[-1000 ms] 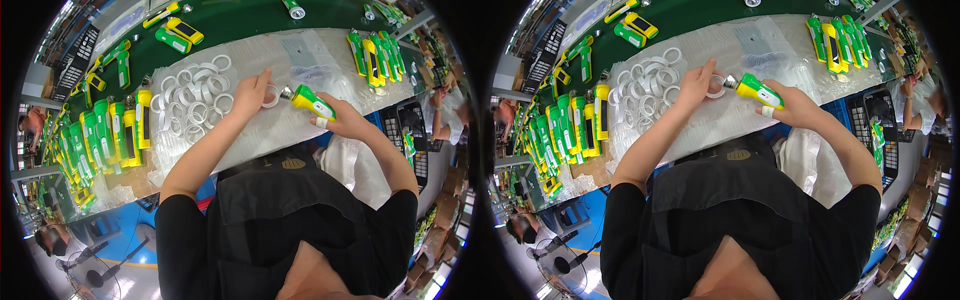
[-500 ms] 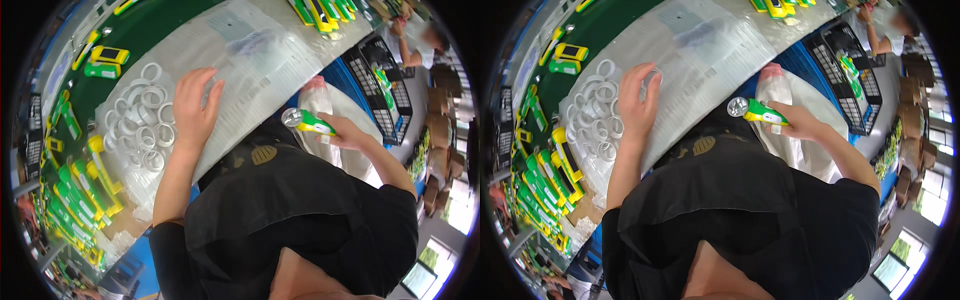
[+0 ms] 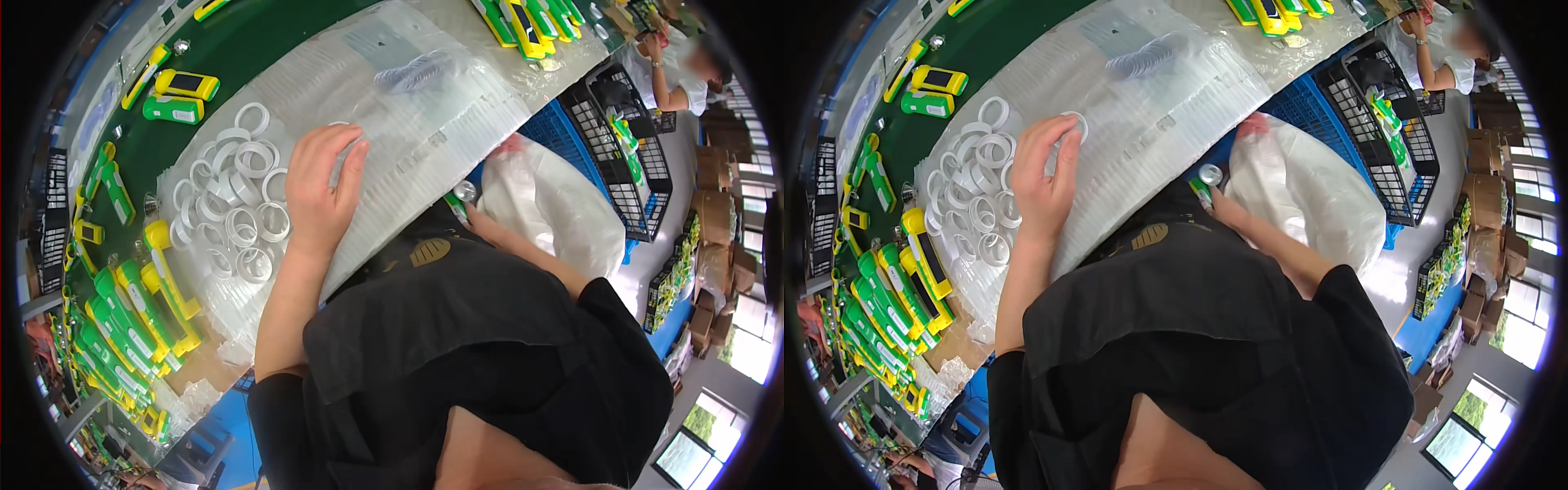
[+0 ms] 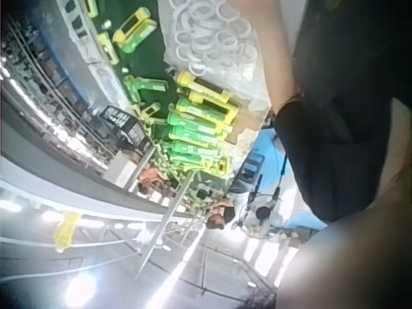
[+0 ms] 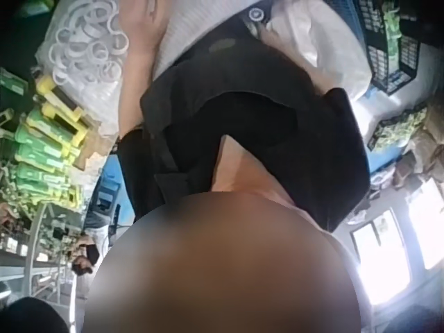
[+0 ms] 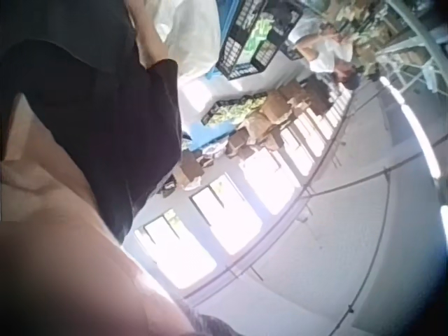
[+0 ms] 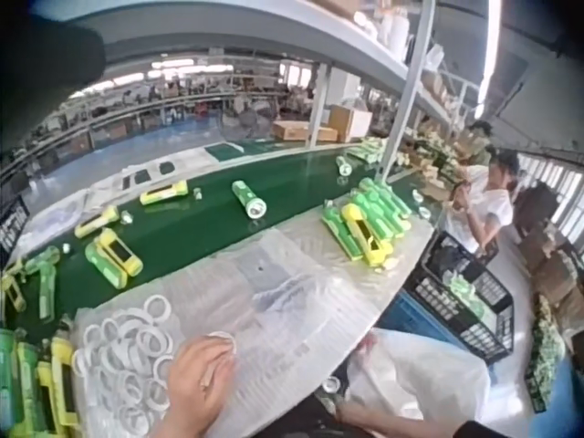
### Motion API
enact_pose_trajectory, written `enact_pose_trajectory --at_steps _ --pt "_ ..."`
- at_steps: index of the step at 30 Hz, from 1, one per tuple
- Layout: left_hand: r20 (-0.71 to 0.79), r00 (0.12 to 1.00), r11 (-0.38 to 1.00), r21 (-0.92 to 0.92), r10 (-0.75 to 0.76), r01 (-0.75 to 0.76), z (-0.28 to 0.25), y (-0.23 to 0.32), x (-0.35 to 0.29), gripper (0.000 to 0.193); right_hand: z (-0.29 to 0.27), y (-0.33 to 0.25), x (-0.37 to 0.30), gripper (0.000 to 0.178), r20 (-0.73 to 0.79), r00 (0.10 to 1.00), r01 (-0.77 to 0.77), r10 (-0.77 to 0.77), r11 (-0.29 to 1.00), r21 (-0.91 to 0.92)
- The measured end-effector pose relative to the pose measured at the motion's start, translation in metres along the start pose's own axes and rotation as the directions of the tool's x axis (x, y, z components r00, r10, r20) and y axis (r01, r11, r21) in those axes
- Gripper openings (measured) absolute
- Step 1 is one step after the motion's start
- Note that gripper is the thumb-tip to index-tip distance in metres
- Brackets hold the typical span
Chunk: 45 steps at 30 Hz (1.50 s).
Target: Assembling plastic flashlights by attaching heads and rings and placing them on a conveyor belt.
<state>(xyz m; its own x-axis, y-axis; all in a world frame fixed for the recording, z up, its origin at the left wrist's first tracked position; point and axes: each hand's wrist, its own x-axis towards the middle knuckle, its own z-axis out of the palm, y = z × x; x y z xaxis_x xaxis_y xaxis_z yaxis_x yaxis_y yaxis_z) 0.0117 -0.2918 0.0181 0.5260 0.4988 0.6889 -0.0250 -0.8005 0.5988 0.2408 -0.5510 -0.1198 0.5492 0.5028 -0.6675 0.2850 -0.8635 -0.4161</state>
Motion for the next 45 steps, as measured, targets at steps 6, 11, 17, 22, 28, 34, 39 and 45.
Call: enact_pose_trajectory --at_steps 6,11,17,22,28,34,39,45 --pt "0.098 0.992 0.994 -0.074 -0.076 0.083 0.005 0.005 -0.001 0.015 0.009 -0.033 -0.014 0.053 0.01 0.991 -0.124 0.131 0.957 -0.264" --pt "0.244 0.951 0.949 -0.201 -0.191 0.242 0.009 0.014 0.004 0.018 -0.039 -0.017 -0.038 0.026 0.386 0.911 -0.033 -0.141 0.911 0.411" --pt "0.53 0.756 0.761 -0.281 -0.384 0.584 0.033 0.033 -0.005 0.041 -0.108 -0.04 -0.138 0.039 0.263 0.866 0.26 -0.426 0.832 0.49" --pt "0.784 0.556 0.274 -0.49 -0.277 0.828 0.064 0.051 -0.023 0.042 -0.093 -0.067 -0.156 0.053 0.241 0.724 0.465 -0.647 0.714 0.523" --pt "0.809 0.433 0.011 -0.468 -0.397 0.884 0.025 0.067 -0.023 0.036 -0.069 -0.095 -0.13 0.055 0.163 0.468 0.842 -0.869 0.494 0.215" --pt "0.693 0.453 0.084 -0.497 -0.561 0.864 -0.012 0.064 -0.012 0.028 -0.053 -0.148 -0.119 0.077 0.037 0.496 0.838 -0.868 0.489 0.242" --pt "0.597 0.504 0.106 -0.575 -0.624 0.812 -0.026 0.053 -0.021 0.027 -0.045 -0.172 -0.115 0.072 0.079 0.465 0.869 -0.882 0.471 0.149" --pt "0.148 0.903 0.816 -0.389 -0.404 0.428 -0.024 0.068 0.003 0.027 -0.035 -0.192 -0.107 0.051 0.041 0.5 0.678 -0.865 0.421 0.603"
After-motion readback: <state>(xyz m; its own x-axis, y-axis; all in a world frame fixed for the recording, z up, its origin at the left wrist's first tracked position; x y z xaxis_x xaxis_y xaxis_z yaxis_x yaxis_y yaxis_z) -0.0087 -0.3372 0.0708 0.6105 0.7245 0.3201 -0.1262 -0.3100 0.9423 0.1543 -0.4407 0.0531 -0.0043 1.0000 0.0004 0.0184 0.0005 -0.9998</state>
